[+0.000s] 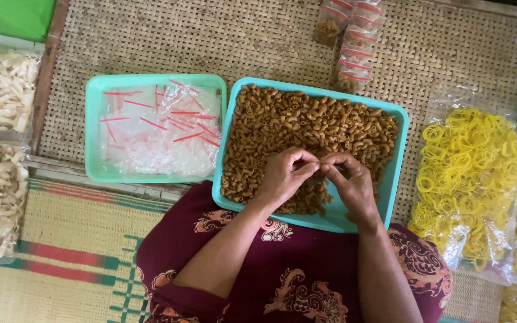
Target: The person sits on a woven mat and repeatedly scoops brown snack pieces from a blue tray into small clear plastic bags. They seal each bag and place it aside, continuing the process throughout the clip.
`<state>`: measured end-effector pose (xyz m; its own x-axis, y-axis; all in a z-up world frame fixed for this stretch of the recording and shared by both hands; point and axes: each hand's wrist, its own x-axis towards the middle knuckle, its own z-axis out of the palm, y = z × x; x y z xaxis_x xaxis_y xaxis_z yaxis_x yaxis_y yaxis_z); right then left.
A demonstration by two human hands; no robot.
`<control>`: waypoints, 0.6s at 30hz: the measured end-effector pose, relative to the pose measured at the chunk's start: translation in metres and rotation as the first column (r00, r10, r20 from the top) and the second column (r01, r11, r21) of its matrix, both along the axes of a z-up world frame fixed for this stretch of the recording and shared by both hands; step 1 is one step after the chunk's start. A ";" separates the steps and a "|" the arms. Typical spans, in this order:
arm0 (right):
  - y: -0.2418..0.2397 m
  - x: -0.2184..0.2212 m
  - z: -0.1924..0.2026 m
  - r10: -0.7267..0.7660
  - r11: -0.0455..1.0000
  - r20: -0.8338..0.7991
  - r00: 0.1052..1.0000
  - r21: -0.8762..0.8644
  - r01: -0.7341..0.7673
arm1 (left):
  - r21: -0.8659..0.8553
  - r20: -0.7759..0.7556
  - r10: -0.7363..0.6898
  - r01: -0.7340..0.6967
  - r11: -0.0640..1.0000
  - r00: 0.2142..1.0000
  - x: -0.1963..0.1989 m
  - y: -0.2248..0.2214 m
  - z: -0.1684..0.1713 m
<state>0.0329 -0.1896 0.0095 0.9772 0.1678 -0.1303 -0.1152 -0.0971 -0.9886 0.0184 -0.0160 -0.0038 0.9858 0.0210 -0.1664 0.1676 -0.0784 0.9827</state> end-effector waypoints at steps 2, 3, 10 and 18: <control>0.000 0.000 0.001 -0.002 1.000 0.000 1.000 0.003 0.002 | 0.016 0.000 0.005 -0.005 1.000 1.000 0.000 -0.001 -0.001; 0.000 0.001 0.001 -0.006 1.000 0.002 1.000 0.007 0.006 | 0.033 0.002 0.008 -0.008 0.999 1.000 0.001 -0.002 -0.001; -0.001 0.000 0.015 0.025 0.999 -0.008 1.000 -0.026 -0.025 | 0.060 0.085 0.043 -0.048 0.997 0.995 0.001 -0.003 0.002; -0.007 0.000 0.022 0.012 0.993 0.017 1.000 -0.118 -0.010 | 0.063 0.083 0.020 -0.025 0.998 0.996 0.000 -0.007 -0.004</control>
<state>0.0331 -0.1963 0.0314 0.9777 0.1629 -0.1325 -0.0961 -0.2139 -0.9721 0.0179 -0.0230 -0.0076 0.9953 0.0515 -0.0821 0.0885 -0.1386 0.9864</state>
